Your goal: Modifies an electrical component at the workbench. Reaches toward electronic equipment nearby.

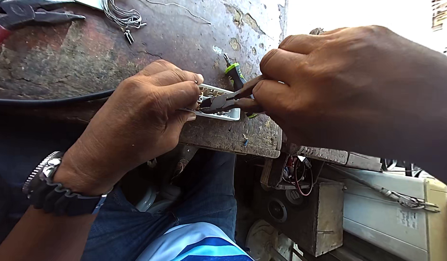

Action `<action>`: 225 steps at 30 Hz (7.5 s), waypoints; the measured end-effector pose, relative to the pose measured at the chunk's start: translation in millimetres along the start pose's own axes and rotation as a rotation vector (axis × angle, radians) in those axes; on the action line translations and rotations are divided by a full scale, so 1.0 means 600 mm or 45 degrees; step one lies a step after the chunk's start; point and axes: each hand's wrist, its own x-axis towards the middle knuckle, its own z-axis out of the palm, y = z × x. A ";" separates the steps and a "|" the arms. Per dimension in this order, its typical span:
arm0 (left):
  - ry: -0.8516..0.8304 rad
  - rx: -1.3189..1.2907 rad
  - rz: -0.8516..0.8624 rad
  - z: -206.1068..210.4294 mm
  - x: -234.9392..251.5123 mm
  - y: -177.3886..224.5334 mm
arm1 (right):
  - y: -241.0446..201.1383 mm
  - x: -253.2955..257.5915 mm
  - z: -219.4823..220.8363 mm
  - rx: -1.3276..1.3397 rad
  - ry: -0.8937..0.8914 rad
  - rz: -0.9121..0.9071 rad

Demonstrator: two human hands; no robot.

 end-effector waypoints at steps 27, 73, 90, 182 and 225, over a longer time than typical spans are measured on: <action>0.022 -0.012 0.061 -0.001 -0.012 -0.003 | 0.002 0.009 -0.023 0.242 -0.268 0.299; -0.004 -0.027 -0.045 -0.002 0.008 -0.017 | -0.042 0.011 -0.004 0.402 -0.319 0.287; -0.001 -0.017 -0.045 0.000 0.008 -0.014 | -0.064 0.033 -0.036 0.702 -0.420 0.517; -0.067 0.016 0.051 -0.006 -0.008 -0.005 | -0.035 0.023 -0.052 0.077 -0.279 0.442; -0.106 -0.026 -0.014 -0.011 -0.004 0.001 | -0.065 0.021 -0.023 0.450 -0.211 0.541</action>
